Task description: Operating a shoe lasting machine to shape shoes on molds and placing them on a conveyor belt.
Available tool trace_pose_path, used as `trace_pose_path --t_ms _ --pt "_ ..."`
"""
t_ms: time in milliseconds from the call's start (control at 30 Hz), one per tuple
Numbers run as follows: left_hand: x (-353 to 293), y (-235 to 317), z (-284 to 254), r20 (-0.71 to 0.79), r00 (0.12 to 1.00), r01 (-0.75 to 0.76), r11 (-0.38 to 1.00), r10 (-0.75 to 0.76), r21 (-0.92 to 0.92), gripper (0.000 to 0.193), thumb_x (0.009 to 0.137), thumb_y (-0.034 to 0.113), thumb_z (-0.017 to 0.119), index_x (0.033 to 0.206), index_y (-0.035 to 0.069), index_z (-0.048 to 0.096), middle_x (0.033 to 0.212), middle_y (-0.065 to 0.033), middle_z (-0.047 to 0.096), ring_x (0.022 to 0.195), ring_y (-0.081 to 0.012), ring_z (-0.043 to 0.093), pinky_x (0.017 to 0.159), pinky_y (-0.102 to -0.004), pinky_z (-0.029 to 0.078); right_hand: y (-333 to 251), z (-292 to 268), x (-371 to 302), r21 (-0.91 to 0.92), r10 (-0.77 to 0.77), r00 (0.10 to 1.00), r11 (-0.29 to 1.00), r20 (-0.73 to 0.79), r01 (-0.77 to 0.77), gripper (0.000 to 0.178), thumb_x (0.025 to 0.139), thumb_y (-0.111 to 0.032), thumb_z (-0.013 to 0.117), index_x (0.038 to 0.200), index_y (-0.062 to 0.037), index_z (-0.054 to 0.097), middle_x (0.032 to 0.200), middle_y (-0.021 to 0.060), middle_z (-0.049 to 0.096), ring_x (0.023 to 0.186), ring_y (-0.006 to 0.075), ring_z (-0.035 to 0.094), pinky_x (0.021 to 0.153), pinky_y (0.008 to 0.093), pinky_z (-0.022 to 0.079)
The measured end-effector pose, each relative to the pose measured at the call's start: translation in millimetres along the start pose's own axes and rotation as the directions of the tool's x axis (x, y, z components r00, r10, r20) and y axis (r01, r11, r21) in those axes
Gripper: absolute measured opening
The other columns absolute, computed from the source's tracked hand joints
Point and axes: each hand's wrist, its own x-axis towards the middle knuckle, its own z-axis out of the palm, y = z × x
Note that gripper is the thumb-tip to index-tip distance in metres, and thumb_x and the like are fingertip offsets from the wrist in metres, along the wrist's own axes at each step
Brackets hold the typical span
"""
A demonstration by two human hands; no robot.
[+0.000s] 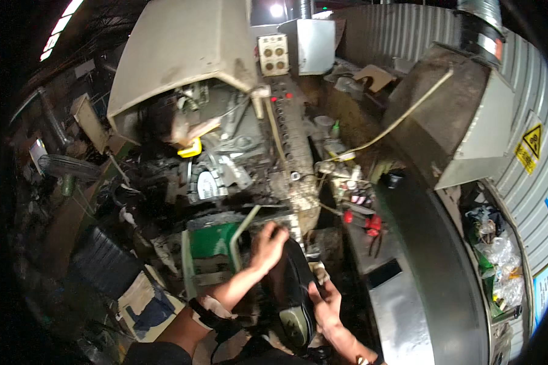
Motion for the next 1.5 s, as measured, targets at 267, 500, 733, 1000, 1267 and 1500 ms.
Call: trace_pose_path --t_ms 267,500,733,1000,1267,1500 --pt "74 -57 -235 -0.061 0.996 0.019 0.8 -0.069 -0.6 0.026 0.097 0.014 0.066 0.114 -0.005 0.068 0.103 -0.0021 0.069 0.095 -0.0109 0.062 0.088 -0.0253 0.048 33 204 80 0.053 0.157 0.974 0.984 0.165 -0.167 0.021 0.094 -0.014 0.07 0.112 -0.0046 0.065 0.094 -0.0013 0.068 0.08 0.0091 0.058 0.073 0.0265 0.048" --pt "89 -90 -279 -0.174 0.962 0.026 0.704 -0.211 -0.71 0.025 0.093 0.019 0.071 0.105 -0.003 0.071 0.097 -0.0016 0.069 0.091 -0.0102 0.062 0.085 -0.0239 0.048 37 279 123 0.24 0.18 0.948 0.939 0.262 -0.245 0.036 0.096 -0.014 0.066 0.13 -0.0033 0.059 0.107 0.0055 0.069 0.087 0.0136 0.064 0.075 0.0285 0.054" --pt "68 -118 -249 0.121 0.809 0.353 0.31 -0.575 -0.883 0.017 0.094 0.023 0.069 0.09 0.007 0.072 0.088 -0.0037 0.07 0.073 -0.0153 0.065 0.065 -0.0297 0.051 54 307 170 0.231 0.169 0.968 0.95 0.183 -0.21 0.041 0.096 -0.008 0.065 0.134 0.0003 0.056 0.116 0.0058 0.068 0.096 0.0133 0.063 0.084 0.029 0.053" --pt "101 -144 -237 0.156 0.791 0.348 0.226 -0.591 -0.91 0.014 0.094 0.019 0.069 0.095 0.005 0.071 0.089 -0.0045 0.071 0.076 -0.0147 0.065 0.063 -0.0278 0.044 84 307 212 0.338 0.222 0.967 0.906 0.129 -0.253 0.048 0.095 -0.004 0.063 0.14 -0.0009 0.049 0.131 0.0078 0.062 0.114 0.0161 0.058 0.111 0.0355 0.041" --pt "103 -148 -232 0.234 0.775 0.373 0.127 -0.587 -0.919 0.013 0.096 0.019 0.066 0.096 0.006 0.07 0.093 -0.0049 0.071 0.081 -0.0164 0.066 0.074 -0.0302 0.05 66 311 209 0.329 0.349 0.931 0.871 0.107 -0.364 0.049 0.094 -0.002 0.063 0.14 -0.0005 0.049 0.141 0.0081 0.053 0.125 0.0168 0.051 0.102 0.0376 0.049" --pt "106 -186 -185 0.118 0.697 0.224 0.059 -0.707 -0.973 0.029 0.099 0.027 0.065 0.11 0.001 0.069 0.11 -0.0059 0.069 0.099 -0.0203 0.062 0.093 -0.0369 0.049 110 300 229 0.342 0.148 0.971 0.917 0.187 -0.206 0.063 0.092 -0.01 0.069 0.147 0.0008 0.042 0.159 0.01 0.034 0.148 0.0194 0.021 0.122 0.0303 0.002"
